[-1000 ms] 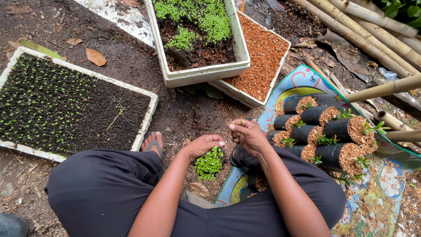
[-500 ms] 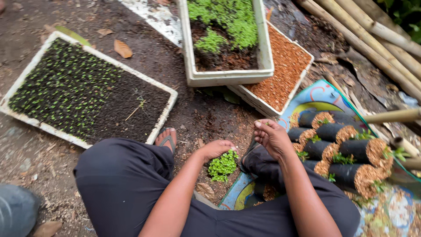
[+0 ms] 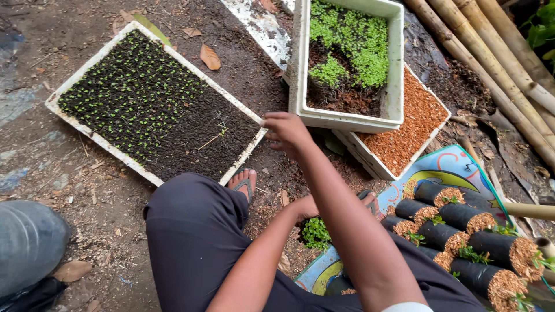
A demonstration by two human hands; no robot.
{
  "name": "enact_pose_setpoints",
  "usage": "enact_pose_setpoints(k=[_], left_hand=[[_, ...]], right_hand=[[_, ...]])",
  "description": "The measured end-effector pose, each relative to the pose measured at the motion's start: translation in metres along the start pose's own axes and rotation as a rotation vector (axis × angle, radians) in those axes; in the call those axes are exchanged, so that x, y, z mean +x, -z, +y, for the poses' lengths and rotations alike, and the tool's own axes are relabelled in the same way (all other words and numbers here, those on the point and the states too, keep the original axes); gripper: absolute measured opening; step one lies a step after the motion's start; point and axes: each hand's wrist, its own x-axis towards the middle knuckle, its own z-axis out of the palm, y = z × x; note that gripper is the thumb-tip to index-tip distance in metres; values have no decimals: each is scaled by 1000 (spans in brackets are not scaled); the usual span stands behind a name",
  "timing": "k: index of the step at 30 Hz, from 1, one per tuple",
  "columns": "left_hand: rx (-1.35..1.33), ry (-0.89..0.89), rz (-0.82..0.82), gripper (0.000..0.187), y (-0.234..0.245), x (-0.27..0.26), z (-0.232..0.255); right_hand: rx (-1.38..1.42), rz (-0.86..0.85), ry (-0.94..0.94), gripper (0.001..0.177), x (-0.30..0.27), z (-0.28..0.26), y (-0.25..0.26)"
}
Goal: The person removes a clump of green seedlings from a tray by hand and separates individual plants to place them into black plastic nursery bags.
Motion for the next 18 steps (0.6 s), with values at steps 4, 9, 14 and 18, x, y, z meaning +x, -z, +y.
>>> enact_pose_setpoints(k=[4, 9, 14, 18], left_hand=[[59, 22, 94, 33, 5, -7, -2], [136, 63, 161, 29, -10, -8, 3], [42, 86, 172, 26, -58, -42, 72], [71, 70, 197, 36, -59, -49, 78]], right_hand=[[-50, 59, 47, 63, 106, 42, -25], [-186, 124, 168, 27, 6, -20, -4], [-282, 129, 319, 21, -96, -43, 59], [-258, 217, 301, 25, -168, -26, 119]])
